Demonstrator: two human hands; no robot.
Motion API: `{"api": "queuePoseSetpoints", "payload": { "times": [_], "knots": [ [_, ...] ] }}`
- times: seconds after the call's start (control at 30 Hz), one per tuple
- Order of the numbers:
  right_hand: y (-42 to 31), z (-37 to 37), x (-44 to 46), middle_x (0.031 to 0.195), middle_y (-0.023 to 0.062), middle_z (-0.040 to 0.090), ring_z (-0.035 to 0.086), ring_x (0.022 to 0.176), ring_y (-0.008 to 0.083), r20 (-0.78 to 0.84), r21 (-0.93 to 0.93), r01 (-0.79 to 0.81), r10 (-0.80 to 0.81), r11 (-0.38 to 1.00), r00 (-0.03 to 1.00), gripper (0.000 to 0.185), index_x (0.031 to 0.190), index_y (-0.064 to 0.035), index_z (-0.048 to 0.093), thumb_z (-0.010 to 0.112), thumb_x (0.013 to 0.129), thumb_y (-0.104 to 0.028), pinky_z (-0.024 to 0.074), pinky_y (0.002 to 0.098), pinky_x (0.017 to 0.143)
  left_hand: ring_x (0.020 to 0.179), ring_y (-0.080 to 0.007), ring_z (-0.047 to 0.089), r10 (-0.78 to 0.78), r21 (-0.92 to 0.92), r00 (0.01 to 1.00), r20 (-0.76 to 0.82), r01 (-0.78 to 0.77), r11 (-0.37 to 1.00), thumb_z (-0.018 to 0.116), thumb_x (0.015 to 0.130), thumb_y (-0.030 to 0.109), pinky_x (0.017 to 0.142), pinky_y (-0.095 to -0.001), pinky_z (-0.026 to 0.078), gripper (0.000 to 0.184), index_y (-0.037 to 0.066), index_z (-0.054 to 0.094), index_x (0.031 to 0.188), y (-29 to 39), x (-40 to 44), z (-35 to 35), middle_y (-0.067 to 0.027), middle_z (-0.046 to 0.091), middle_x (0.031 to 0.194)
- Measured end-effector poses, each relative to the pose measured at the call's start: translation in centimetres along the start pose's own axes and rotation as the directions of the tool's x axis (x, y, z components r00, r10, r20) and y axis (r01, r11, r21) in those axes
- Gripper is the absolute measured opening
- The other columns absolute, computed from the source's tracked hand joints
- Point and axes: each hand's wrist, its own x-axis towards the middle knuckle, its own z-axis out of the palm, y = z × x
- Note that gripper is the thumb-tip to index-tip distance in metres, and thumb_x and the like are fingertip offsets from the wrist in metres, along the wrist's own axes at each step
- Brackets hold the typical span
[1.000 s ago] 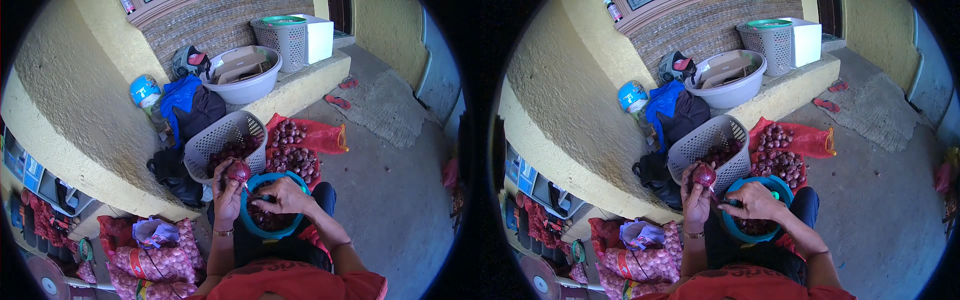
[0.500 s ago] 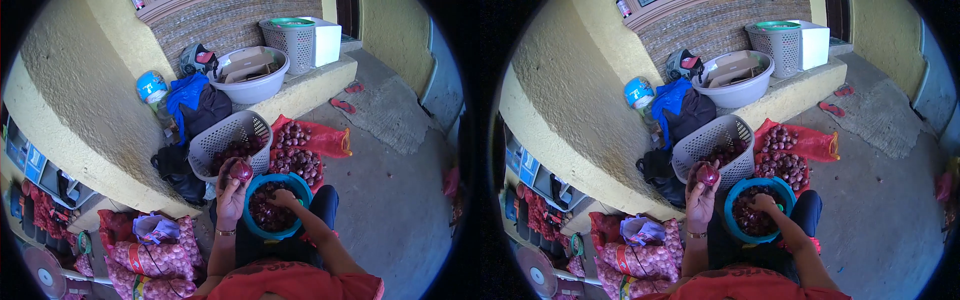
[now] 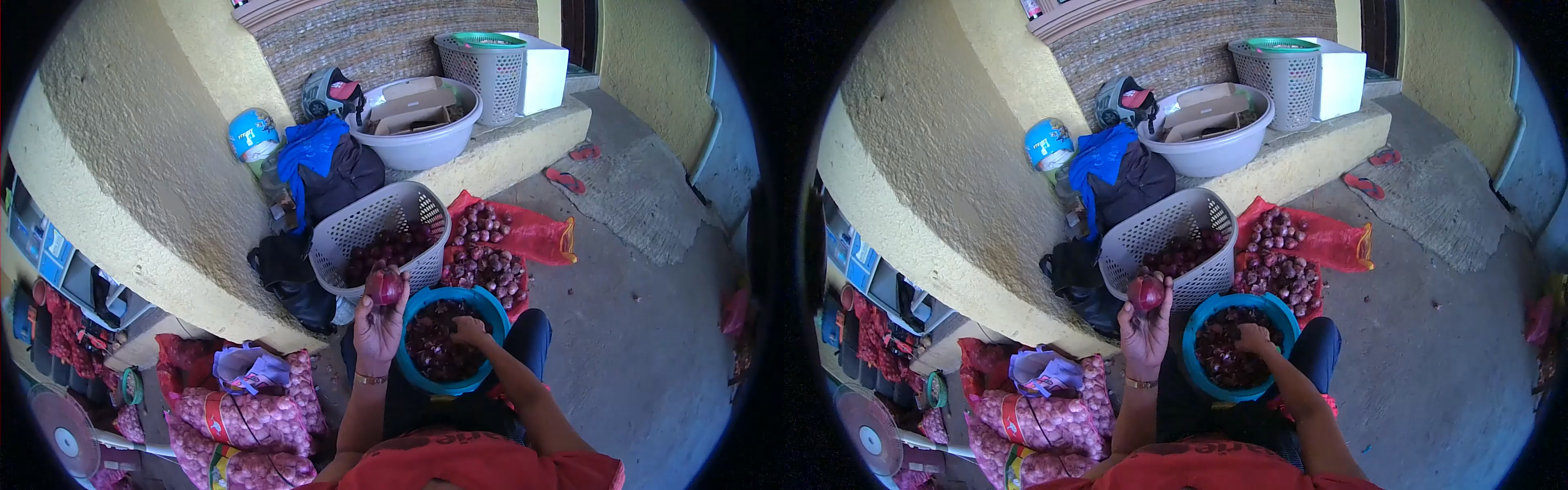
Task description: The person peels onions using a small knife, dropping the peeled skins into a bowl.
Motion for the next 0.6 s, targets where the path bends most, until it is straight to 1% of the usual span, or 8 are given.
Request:
{"api": "queuePoseSetpoints", "payload": {
  "times": [0.07,0.2,0.27,0.3,0.37,0.4,0.47,0.6],
  "knots": [
    [-0.4,-1.4,-0.6,0.105,0.0187,0.067,0.063,0.102,0.0350,0.038,0.037,0.006,-0.007,0.999,0.999,0.063,0.117,-0.0079,0.063,0.069,0.070,-0.051,0.0481,0.0463,0.091,0.138,-0.0381,0.028,-0.013,-0.058,1.000,0.011,0.014,0.998,0.060,0.088,0.006,0.116,-0.0448,0.028,0.056,-0.003,0.036,0.138,-0.1,0.0,-0.1,-0.0235,0.035,0.143],
    [-1.3,-1.8,-0.2,0.103,0.0196,0.067,0.063,0.102,0.0330,0.010,0.076,-0.011,0.011,0.997,1.000,0.071,0.128,-0.0052,0.054,0.063,0.079,-0.056,0.0473,0.0457,0.093,0.133,-0.0361,0.038,-0.007,0.087,1.000,-0.030,0.010,0.996,0.059,0.088,0.005,0.112,-0.0485,0.033,0.056,0.001,0.036,0.138,0.5,-0.1,-0.4,-0.0218,0.038,0.141],
    [-1.6,-1.6,0.8,0.095,0.0182,0.068,0.066,0.093,0.0282,-0.030,0.456,-0.086,0.112,0.886,0.993,0.066,0.128,-0.0007,0.050,0.057,0.088,-0.053,0.0509,0.0409,0.084,0.130,-0.0332,0.042,-0.020,0.137,0.999,-0.025,0.023,0.990,0.058,0.087,0.002,0.110,-0.0501,0.035,0.056,0.002,0.037,0.138,0.5,-0.1,0.1,-0.0206,0.041,0.140],
    [-2.5,-5.4,-1.3,0.095,0.0182,0.068,0.066,0.093,0.0282,-0.028,0.456,-0.087,0.112,0.886,0.993,0.066,0.128,-0.0007,0.050,0.057,0.088,-0.053,0.0509,0.0409,0.084,0.130,-0.0325,0.043,0.022,0.273,1.000,-0.005,-0.020,0.962,0.056,0.085,-0.002,0.109,-0.0495,0.037,0.056,0.002,0.037,0.138,0.3,0.0,0.7,-0.0203,0.041,0.140],
    [-9.3,-13.2,-5.5,0.076,0.0101,0.058,0.057,0.063,0.0174,-0.151,0.732,0.064,0.069,0.679,0.986,0.042,0.110,-0.0017,0.050,0.048,0.098,-0.042,0.0457,0.0313,0.057,0.129,-0.0317,0.044,0.059,0.401,0.998,0.015,-0.060,0.914,0.055,0.084,-0.006,0.108,-0.0489,0.038,0.056,0.002,0.038,0.137,0.2,0.0,0.9,-0.0200,0.041,0.139],
    [-10.7,-15.2,-6.2,0.076,0.0101,0.058,0.057,0.063,0.0174,-0.150,0.732,0.061,0.073,0.678,0.986,0.042,0.110,-0.0017,0.050,0.048,0.098,-0.042,0.0457,0.0313,0.057,0.129,-0.0316,0.044,0.066,0.403,0.998,0.015,-0.066,0.913,0.053,0.082,-0.009,0.109,-0.0488,0.038,0.057,0.002,0.039,0.136,0.1,0.0,0.7,-0.0199,0.041,0.139],
    [-12.7,-18.2,-7.4,0.067,-0.0003,0.047,0.041,0.053,0.0066,-0.248,0.918,0.283,-0.153,0.279,0.957,0.026,0.098,-0.0036,0.051,0.047,0.101,-0.029,0.0332,0.0235,0.047,0.129,-0.0314,0.044,0.068,0.403,0.998,0.013,-0.068,0.912,0.052,0.081,-0.011,0.109,-0.0487,0.038,0.058,0.002,0.039,0.136,-0.1,0.1,0.7,-0.0197,0.042,0.139],
    [-16.9,-23.2,-10.4,0.062,-0.0034,0.045,0.039,0.057,0.0025,-0.334,0.858,0.384,-0.197,0.340,0.922,0.019,0.087,-0.0024,0.056,0.054,0.098,-0.018,0.0317,0.0216,0.049,0.127,-0.0297,0.046,0.071,0.437,0.997,0.034,-0.079,0.896,0.053,0.081,-0.011,0.108,-0.0467,0.039,0.057,0.002,0.040,0.135,-0.5,-0.1,1.7,-0.0186,0.044,0.135]
  ]
}}
